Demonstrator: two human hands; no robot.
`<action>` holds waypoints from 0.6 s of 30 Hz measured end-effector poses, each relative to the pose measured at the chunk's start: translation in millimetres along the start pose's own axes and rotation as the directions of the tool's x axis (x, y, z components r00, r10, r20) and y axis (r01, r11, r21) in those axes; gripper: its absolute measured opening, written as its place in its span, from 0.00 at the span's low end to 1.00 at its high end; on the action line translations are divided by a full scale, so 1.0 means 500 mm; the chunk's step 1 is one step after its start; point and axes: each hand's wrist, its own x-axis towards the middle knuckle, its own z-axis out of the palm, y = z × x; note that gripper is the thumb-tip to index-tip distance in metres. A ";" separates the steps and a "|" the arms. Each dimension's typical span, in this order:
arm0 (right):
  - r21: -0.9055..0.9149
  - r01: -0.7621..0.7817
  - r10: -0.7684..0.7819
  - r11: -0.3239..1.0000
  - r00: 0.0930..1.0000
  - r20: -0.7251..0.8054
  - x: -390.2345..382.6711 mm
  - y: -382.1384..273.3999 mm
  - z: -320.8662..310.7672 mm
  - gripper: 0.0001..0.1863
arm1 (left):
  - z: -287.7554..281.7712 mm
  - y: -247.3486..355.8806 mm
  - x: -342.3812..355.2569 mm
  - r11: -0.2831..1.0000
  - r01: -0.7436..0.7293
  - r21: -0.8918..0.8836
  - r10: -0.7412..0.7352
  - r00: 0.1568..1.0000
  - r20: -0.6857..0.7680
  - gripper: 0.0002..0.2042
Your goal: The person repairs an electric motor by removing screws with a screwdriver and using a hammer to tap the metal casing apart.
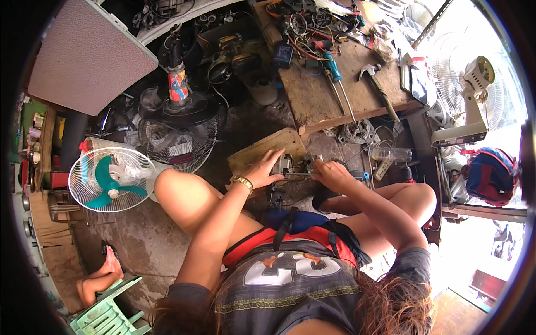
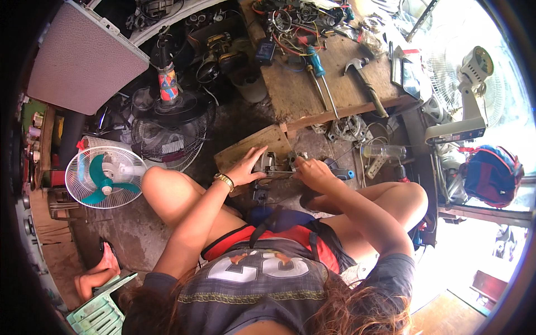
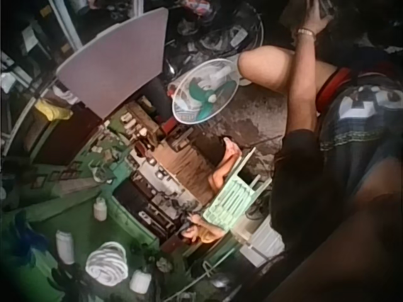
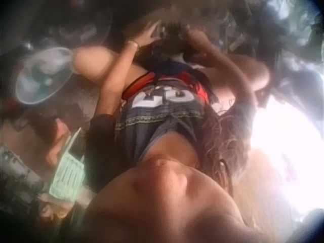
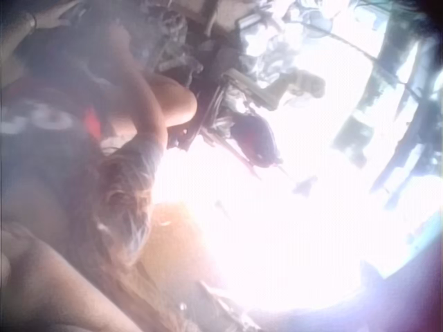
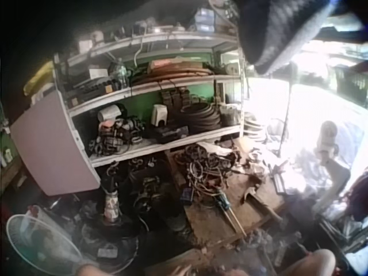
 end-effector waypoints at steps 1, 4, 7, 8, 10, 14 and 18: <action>-0.053 0.032 -0.030 0.998 0.999 0.037 -0.004 0.018 0.010 0.09 | 0.002 0.003 0.003 1.000 -0.006 0.008 0.006 1.000 0.008 0.45; -0.216 0.107 -0.075 0.971 0.986 0.151 0.010 0.026 0.019 0.12 | 0.006 -0.001 0.004 0.999 -0.007 0.043 0.007 1.000 0.006 0.45; -0.315 0.078 -0.036 0.946 0.990 0.137 0.011 0.008 0.020 0.14 | 0.011 -0.005 0.000 0.998 -0.014 0.055 0.014 1.000 -0.010 0.45; -0.291 0.062 -0.044 0.955 0.997 0.067 0.008 0.004 0.032 0.14 | 0.011 -0.007 0.000 0.999 -0.027 0.034 0.027 1.000 -0.009 0.45; -0.224 0.060 -0.065 0.973 0.998 -0.013 0.005 0.004 0.035 0.13 | 0.008 -0.006 0.004 0.999 -0.026 0.030 0.026 1.000 0.003 0.45; -0.187 0.090 -0.087 0.978 0.996 0.025 -0.004 0.011 0.042 0.12 | 0.002 0.011 0.007 0.999 0.022 0.042 -0.024 0.999 0.048 0.46; -0.234 0.028 0.016 0.972 0.983 0.185 0.012 0.005 0.039 0.11 | 0.000 0.011 0.004 0.998 0.019 0.056 -0.021 0.999 0.045 0.46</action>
